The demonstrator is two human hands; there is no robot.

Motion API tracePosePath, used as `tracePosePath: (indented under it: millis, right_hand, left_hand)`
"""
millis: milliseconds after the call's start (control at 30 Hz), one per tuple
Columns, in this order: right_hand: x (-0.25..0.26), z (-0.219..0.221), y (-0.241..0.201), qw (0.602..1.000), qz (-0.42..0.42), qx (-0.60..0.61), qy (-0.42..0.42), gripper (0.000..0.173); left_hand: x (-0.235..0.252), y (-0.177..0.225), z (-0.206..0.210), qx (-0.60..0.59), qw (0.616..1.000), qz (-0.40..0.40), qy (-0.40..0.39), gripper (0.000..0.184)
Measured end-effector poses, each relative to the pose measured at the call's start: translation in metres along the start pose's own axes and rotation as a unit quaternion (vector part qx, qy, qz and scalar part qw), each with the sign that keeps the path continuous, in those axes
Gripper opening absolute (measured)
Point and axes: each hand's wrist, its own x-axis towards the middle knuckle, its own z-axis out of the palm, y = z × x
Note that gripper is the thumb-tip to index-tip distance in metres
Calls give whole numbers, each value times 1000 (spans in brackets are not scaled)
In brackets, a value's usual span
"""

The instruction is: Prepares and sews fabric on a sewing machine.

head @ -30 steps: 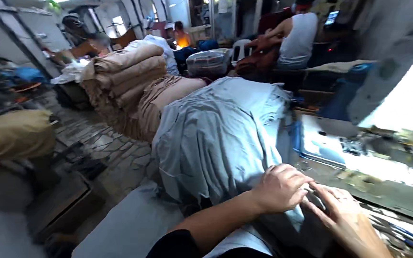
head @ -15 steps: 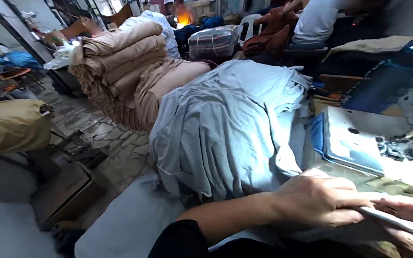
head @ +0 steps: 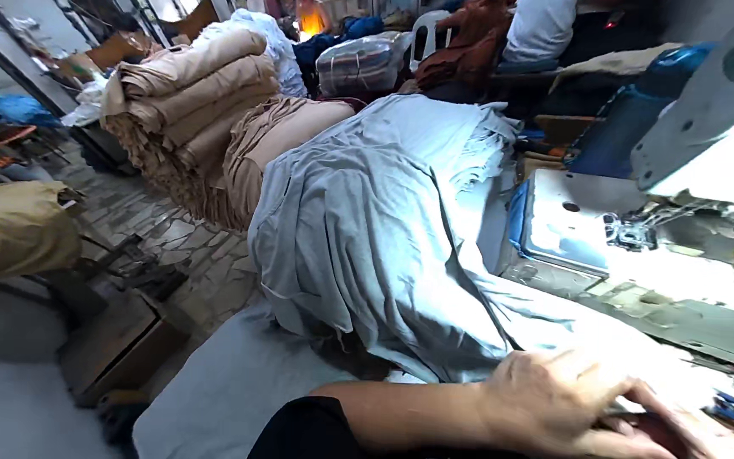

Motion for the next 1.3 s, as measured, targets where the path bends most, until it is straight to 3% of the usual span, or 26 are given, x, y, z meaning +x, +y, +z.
tracePosePath:
  millis: [100, 233, 367, 533, 767, 1067, 1200, 1300]
  right_hand:
    - [-3, -2, -5, 998, 41, 53, -19, 48]
    - [-7, -12, -3, 996, -58, -13, -67, 34]
    - [-6, -15, 8, 974, -179, -130, -46, 32]
    - [-2, -15, 13, 971, -195, -107, -81, 31]
    - [3, -1, 17, 959, -218, -161, -77, 28]
    - [4, -4, 21, 937, -260, -220, -73, 24]
    - [-1, -3, 18, 956, -226, -175, -70, 27]
    - [1, 7, 13, 994, -110, -5, 14, 41]
  left_hand:
    - [-2, -15, 6, -7, 999, -38, -10, 10]
    - [11, -11, -11, -134, 988, -75, -14, 10]
    - [9, -8, -14, -256, 956, -138, -23, 9]
    - [3, -7, -26, -345, 919, -191, -1, 7]
    - [-8, -22, -31, -221, 970, -94, 28, 11]
    - [-9, -25, -27, -76, 996, -8, 49, 7]
    - [-7, -23, -25, -135, 989, -47, 48, 7]
    - [-10, -20, -27, -237, 955, -168, 62, 13]
